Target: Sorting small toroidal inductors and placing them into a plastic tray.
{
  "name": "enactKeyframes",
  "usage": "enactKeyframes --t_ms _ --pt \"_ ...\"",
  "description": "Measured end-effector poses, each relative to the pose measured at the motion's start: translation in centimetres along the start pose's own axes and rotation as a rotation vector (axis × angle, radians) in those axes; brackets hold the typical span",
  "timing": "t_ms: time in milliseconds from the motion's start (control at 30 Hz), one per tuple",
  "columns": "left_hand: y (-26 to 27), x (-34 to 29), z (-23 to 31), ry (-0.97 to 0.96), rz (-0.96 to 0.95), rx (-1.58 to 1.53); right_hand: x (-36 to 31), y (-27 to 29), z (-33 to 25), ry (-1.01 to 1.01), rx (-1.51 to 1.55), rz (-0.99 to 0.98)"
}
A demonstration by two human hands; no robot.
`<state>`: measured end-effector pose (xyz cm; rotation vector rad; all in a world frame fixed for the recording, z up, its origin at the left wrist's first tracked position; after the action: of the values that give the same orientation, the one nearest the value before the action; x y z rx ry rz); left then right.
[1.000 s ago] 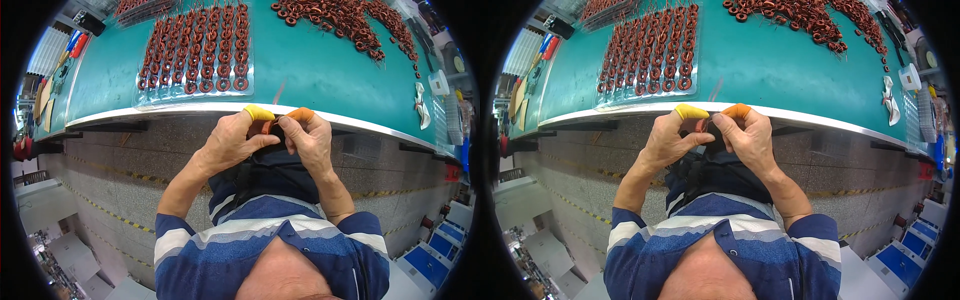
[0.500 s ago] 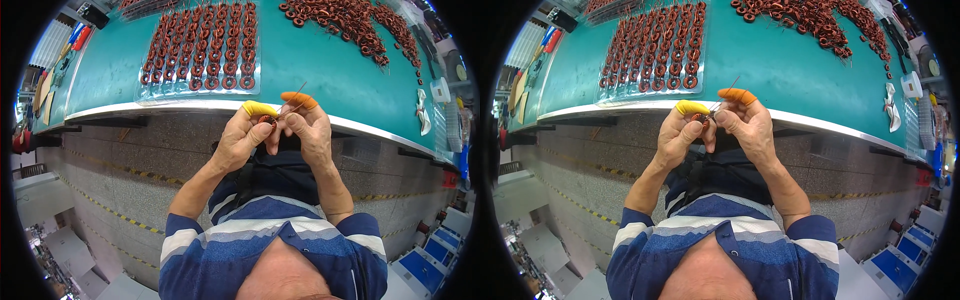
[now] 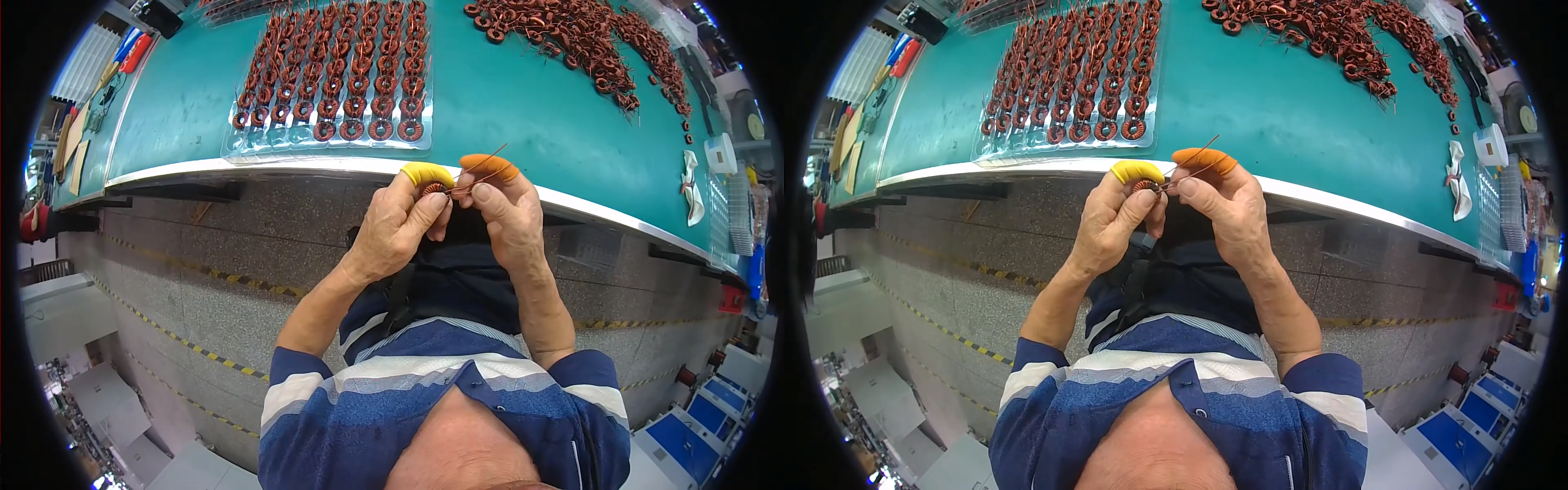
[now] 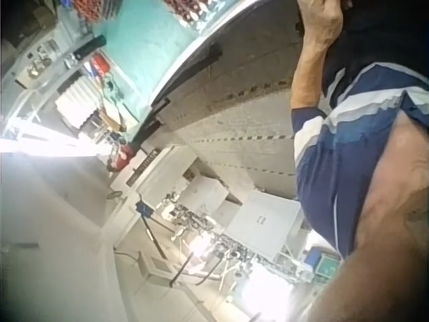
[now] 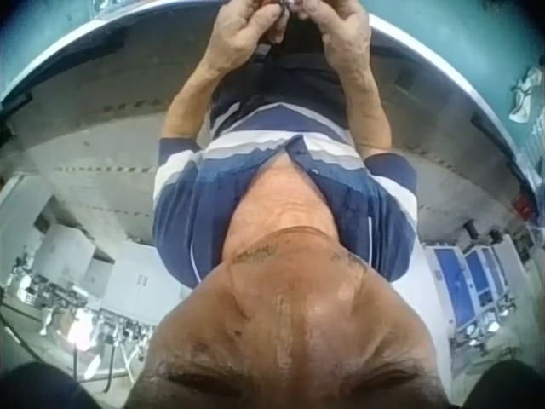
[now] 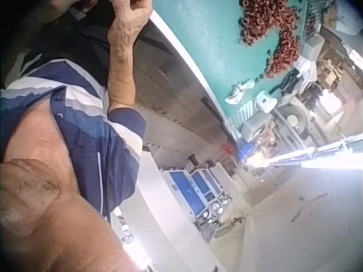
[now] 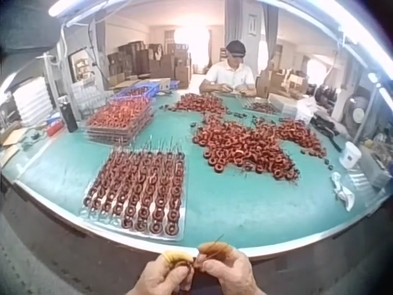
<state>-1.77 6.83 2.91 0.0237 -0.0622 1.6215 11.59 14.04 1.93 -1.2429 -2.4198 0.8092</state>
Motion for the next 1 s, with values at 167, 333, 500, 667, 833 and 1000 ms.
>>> enactKeyframes --t_ms 167,333,500,667,833,1000 --pt "-0.4 0.1 0.5 -0.020 -0.024 0.156 -0.3 0.5 0.4 -0.008 -0.048 0.079" --pt "-0.2 0.3 0.0 -0.014 -0.006 0.087 0.2 0.1 0.6 0.016 -0.074 0.067" --pt "1.4 -0.4 0.2 0.040 0.039 -0.013 -0.5 0.1 -1.2 0.174 -0.190 0.121" --pt "8.5 -0.8 2.1 -0.325 0.493 0.409 -1.0 3.5 -4.3 0.313 -0.413 0.315" --pt "14.0 -1.8 2.5 -0.308 0.750 0.773 -0.5 4.7 -4.2 0.289 -0.439 0.260" --pt "14.7 -0.3 2.1 -0.370 0.785 1.030 -0.2 3.9 -3.8 0.310 -0.497 0.279"
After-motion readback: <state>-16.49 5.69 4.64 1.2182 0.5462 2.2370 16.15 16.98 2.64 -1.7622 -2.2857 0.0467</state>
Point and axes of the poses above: each hand's wrist, its own x-axis towards the middle knuckle, its own y-axis out of the back of the hand, z = x × y, the point moved 5 cm from there along x, towards the middle knuckle, and after that the axes turned 8 degrees about x, right-handed, at the moved point
